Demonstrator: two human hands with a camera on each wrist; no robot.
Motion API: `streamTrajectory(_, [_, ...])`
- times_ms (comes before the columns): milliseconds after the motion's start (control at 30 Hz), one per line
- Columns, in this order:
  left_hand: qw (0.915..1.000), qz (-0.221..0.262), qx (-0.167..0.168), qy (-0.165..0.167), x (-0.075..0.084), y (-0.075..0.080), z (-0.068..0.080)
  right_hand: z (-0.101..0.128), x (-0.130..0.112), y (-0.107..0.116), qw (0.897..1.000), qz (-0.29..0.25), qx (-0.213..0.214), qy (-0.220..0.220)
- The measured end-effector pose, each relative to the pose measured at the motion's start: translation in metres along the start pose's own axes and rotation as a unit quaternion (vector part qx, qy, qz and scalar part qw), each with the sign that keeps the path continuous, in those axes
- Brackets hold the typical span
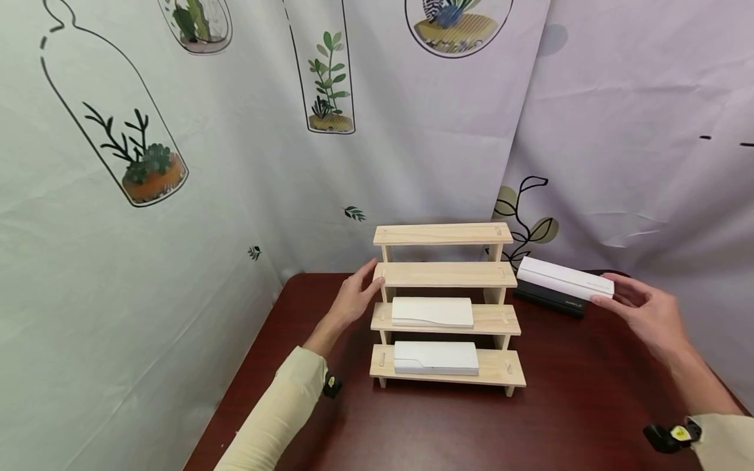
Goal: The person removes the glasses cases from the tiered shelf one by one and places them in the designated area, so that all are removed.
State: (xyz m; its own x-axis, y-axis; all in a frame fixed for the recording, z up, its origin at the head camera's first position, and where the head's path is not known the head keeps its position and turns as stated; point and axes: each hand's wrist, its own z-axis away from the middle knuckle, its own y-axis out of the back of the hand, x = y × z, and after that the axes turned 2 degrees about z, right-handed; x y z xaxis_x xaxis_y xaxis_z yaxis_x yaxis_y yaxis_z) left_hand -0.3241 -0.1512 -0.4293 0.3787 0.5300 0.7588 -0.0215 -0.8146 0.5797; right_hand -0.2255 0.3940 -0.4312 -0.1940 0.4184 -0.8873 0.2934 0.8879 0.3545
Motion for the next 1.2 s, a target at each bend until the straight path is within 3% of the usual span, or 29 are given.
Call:
streamTrajectory(667, [1.0, 0.007, -0.003, -0.002, -0.001, 0.0, 0.0, 0.002, 0.049, -0.016, 0.992, 0.121, -0.021, -0.027])
streamTrajectory(1200, [0.9999, 0.003, -0.003, -0.01, -0.002, 0.0, 0.0, 0.001, 0.075, -0.025, 0.988, 0.139, -0.052, -0.045])
